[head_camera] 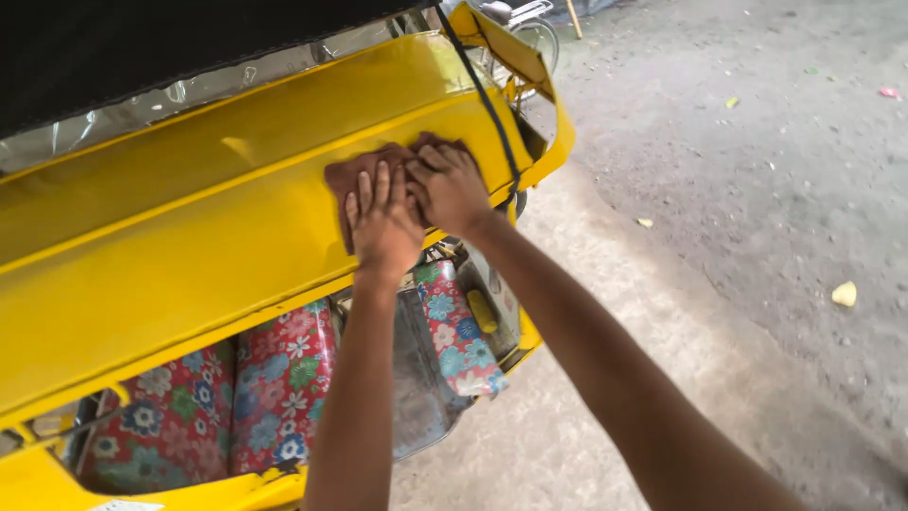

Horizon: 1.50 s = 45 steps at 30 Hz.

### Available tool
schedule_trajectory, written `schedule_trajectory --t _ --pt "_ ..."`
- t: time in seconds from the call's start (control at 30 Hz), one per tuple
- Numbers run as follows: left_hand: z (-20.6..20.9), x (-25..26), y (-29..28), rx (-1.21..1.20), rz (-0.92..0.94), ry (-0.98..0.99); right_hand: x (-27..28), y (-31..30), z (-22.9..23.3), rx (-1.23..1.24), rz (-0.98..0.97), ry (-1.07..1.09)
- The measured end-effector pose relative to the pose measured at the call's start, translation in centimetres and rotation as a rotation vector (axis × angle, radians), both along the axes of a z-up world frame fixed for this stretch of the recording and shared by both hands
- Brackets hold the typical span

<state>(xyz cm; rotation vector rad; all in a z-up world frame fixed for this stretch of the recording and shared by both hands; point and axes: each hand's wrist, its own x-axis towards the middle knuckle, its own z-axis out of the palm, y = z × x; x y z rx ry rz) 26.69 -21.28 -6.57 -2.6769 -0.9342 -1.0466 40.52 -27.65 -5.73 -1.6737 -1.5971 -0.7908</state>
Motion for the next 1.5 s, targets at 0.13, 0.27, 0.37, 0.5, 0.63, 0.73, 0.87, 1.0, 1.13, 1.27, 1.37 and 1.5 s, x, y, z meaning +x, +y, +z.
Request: schedule_trajectory --t 0.13,0.27,0.37,0.5,0.63,0.73,0.87,1.0,1.13,1.27,1.37,1.5 --pt "0.4 0.6 -1.4 -0.072 0.029 -0.005 0.6 -0.5 0.0 0.049 0.124 0.012" --pt "-1.9 0.5 -1.3 -0.040 0.005 -0.102 0.1 -0.7 -0.3 0.073 0.155 -0.007" --pt "-2.9 1.4 -1.3 0.037 0.018 -0.135 0.1 -0.2 0.0 0.035 0.113 -0.046" --pt "-1.1 2.9 -4.5 0.087 0.028 -0.224 1.1 -2.3 -0.1 0.148 0.114 -0.103" --pt "0.5 8.1 -6.0 0.160 0.018 -0.286 6.4 -4.1 1.4 0.262 0.193 -0.020" --pt "1.5 13.9 -7.3 0.274 -0.034 -0.238 11.8 -5.6 0.8 0.310 0.218 0.096" --pt "1.5 22.6 -8.8 0.389 -0.028 -0.078 18.2 -7.7 -0.4 0.302 0.193 0.371" --pt "0.2 28.9 -7.7 0.320 0.112 0.111 25.1 -4.8 -5.0 0.085 0.158 0.193" --pt "2.7 30.5 -7.0 0.337 0.144 0.239 25.6 -4.6 -2.8 -0.024 0.400 0.494" --pt "6.8 31.8 -6.8 0.226 0.214 0.573 28.4 -2.3 -1.8 -0.219 0.363 0.398" --pt "8.3 34.2 -5.9 0.147 0.310 0.753 31.1 -0.3 -2.5 -0.280 0.466 0.475" --pt "7.4 38.4 -4.5 0.020 0.480 0.824 35.0 2.6 -5.9 -0.489 0.574 0.710"
